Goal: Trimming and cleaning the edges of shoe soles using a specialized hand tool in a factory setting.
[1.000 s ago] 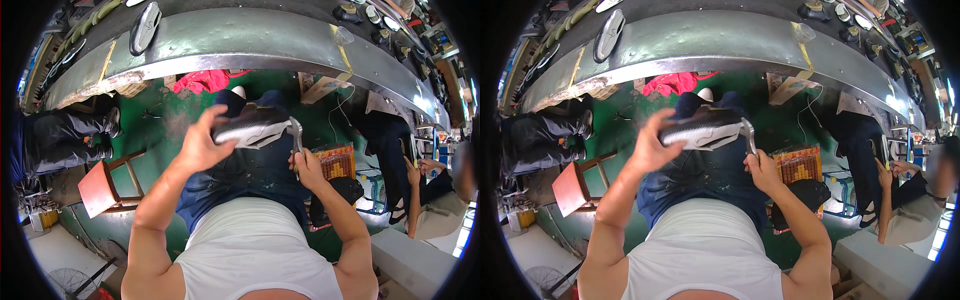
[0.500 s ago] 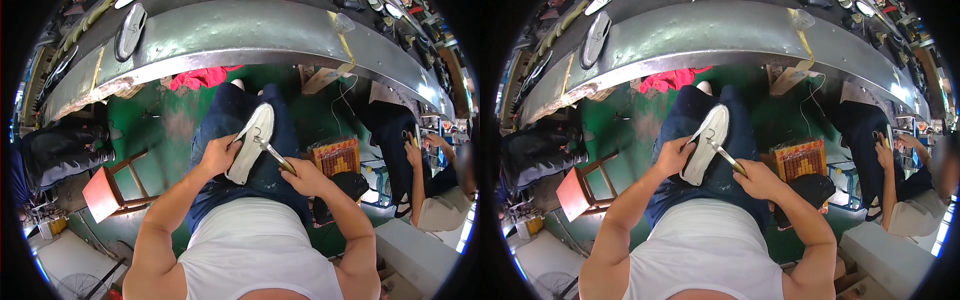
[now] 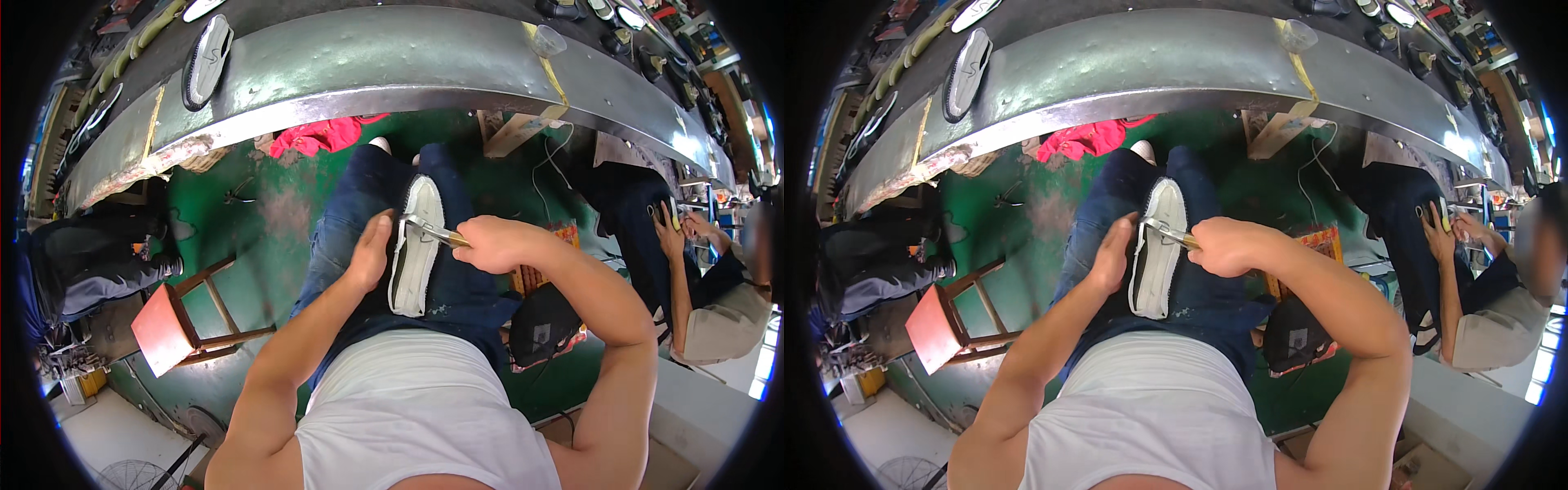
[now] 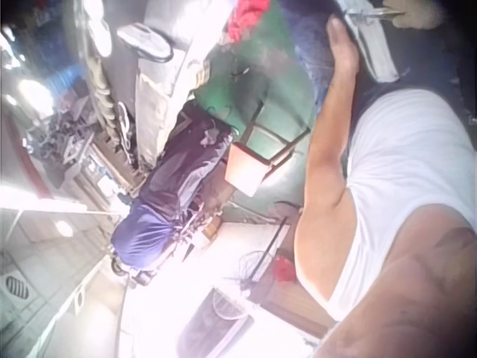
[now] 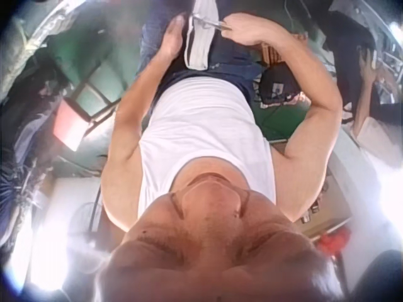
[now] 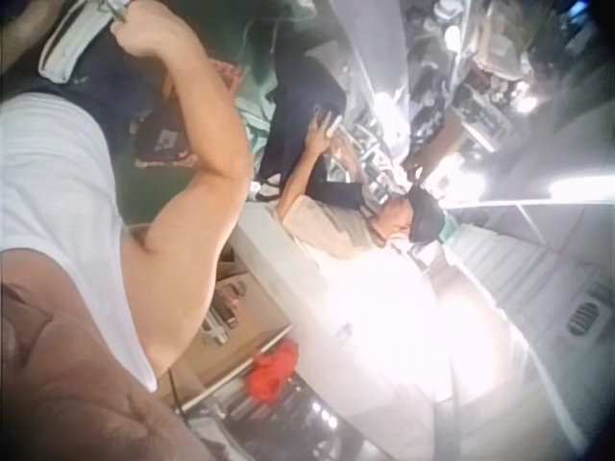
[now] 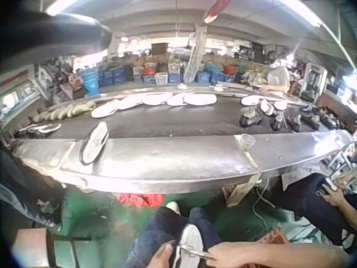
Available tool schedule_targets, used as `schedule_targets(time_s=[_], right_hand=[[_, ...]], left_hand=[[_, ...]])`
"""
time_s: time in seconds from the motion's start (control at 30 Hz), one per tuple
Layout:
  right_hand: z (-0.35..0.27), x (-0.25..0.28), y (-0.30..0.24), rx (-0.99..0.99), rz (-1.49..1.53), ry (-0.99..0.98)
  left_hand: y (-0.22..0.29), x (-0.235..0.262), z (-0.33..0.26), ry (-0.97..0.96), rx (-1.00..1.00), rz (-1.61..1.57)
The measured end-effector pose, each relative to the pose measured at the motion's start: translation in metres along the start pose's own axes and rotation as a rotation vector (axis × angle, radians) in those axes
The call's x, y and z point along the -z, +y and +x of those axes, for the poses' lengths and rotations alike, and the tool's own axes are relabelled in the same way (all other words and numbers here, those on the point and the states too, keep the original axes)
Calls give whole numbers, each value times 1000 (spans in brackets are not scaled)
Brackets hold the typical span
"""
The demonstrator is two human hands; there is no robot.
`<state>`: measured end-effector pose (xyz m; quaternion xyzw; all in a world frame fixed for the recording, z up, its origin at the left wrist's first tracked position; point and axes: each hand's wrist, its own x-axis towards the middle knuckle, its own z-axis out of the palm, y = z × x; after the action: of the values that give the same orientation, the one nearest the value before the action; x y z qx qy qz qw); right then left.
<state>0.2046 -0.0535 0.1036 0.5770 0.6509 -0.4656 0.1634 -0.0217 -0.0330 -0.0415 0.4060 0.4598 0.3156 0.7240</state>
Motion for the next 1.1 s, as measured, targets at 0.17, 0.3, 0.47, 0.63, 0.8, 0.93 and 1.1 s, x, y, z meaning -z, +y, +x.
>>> schedule_targets(time_s=[0.17, 0.3, 0.47, 0.63, 0.8, 0.93, 1.1], right_hand=[[20, -44, 17, 141, 130, 279], [26, -85, 9, 112, 360, 440], [33, -91, 8, -108, 890, 171], [43, -111, 57, 88, 1621, -231], [16, -75, 63, 40, 1468, -238], [14, -52, 37, 27, 877, 205], [24, -57, 51, 53, 377, 432]], left_hand=[[1, 10, 2, -364, 306, -498], [10, 6, 13, -237, 310, -337], [26, -5, 13, -97, 333, -154], [23, -9, 16, -165, 276, -136], [25, -18, 18, -70, 262, -33], [26, -24, 15, -91, 277, 107], [33, -15, 22, -148, 361, 288]])
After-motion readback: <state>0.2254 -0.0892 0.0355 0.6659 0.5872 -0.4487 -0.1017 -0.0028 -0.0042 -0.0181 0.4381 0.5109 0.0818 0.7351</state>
